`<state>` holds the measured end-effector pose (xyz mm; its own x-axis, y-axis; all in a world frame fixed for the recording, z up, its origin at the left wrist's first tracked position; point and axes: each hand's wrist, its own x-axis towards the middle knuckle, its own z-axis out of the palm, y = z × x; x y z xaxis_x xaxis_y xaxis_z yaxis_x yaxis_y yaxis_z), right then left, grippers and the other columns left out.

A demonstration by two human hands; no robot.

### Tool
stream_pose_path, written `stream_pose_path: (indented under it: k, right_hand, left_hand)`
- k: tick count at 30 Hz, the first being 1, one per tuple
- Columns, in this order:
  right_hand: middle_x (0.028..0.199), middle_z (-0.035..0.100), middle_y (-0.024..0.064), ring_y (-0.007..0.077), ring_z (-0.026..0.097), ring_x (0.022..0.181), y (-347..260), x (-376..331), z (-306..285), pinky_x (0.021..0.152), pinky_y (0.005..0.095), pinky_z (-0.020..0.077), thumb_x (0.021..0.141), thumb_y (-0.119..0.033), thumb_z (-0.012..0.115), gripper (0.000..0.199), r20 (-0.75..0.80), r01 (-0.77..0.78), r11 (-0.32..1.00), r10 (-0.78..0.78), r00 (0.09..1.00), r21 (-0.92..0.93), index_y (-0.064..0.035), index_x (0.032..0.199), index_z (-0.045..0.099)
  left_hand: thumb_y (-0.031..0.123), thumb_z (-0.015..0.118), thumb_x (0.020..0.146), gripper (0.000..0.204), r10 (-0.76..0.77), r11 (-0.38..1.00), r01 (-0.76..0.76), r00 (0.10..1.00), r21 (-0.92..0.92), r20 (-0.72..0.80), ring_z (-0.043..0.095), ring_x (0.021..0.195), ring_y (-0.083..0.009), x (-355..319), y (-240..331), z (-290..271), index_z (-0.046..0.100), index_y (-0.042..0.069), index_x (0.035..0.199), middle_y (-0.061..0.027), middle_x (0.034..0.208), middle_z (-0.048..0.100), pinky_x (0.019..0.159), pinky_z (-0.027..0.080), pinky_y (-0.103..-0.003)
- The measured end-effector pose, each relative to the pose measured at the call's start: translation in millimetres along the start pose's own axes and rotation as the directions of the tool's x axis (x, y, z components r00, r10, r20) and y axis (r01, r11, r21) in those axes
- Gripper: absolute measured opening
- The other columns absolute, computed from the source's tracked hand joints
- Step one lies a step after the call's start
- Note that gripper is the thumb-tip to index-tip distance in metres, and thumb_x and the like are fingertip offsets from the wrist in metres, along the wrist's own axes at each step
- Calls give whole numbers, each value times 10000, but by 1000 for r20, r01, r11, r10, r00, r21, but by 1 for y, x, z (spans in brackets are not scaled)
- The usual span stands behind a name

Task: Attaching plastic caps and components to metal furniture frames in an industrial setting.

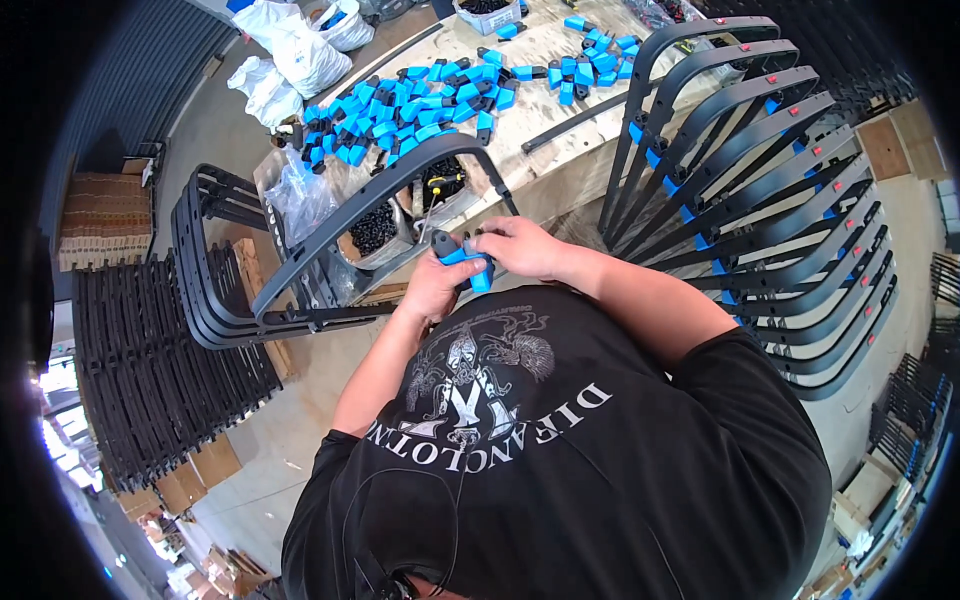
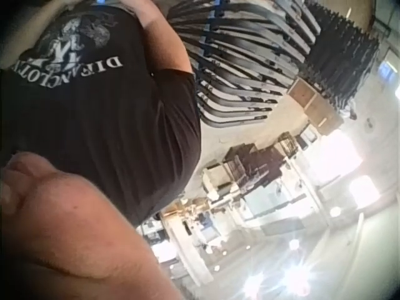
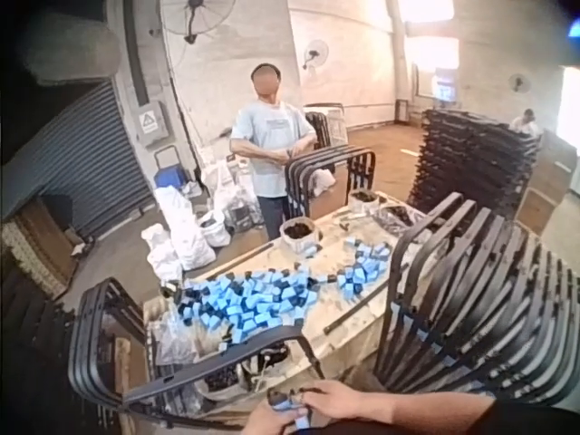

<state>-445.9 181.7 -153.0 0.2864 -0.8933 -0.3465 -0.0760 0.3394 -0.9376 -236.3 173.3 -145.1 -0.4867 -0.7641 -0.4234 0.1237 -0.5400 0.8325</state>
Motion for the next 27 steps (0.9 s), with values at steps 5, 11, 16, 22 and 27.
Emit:
stream_pose_path:
  k: [5,11,16,22,27]
  right_hand:
    - [883,588,80,195,566,739,18,11,-76,636,324,465,939,-74,604,243,244,-327,679,218,945,657,4,1169,598]
    - [1056,664,135,225,653,893,46,20,-115,789,348,531,919,-21,544,273,300,-343,622,177,937,704,18,1186,583]
    - [1021,664,136,172,571,697,40,22,-125,562,287,444,951,-68,516,231,356,-409,603,213,910,685,4,1163,573]
    - [946,621,115,150,512,660,42,23,-125,518,281,379,951,-77,509,204,366,-405,614,196,909,677,3,1126,578]
    - [953,617,97,166,554,736,35,24,-115,602,289,423,936,-47,516,204,262,-327,621,197,945,712,6,1107,614]
  left_hand:
    - [85,820,865,388,-12,999,3,981,-46,-196,677,911,-171,35,-23,21,595,28,1175,-53,1022,678,803,579,-355]
    - [93,799,887,349,-112,990,79,940,-114,-324,690,905,-177,40,-44,38,585,44,1157,-61,1021,684,796,586,-355]
    - [129,841,854,400,-141,985,96,927,-146,-346,665,879,-163,46,-41,56,589,55,1156,-44,1006,664,755,577,-350]
    - [116,837,846,400,-150,987,120,931,-110,-333,663,885,-166,55,-42,53,600,36,1158,-53,1023,672,761,572,-352]
    - [113,837,839,421,-154,986,128,940,-102,-304,660,891,-170,59,-39,54,603,25,1177,-62,1029,674,768,570,-363]
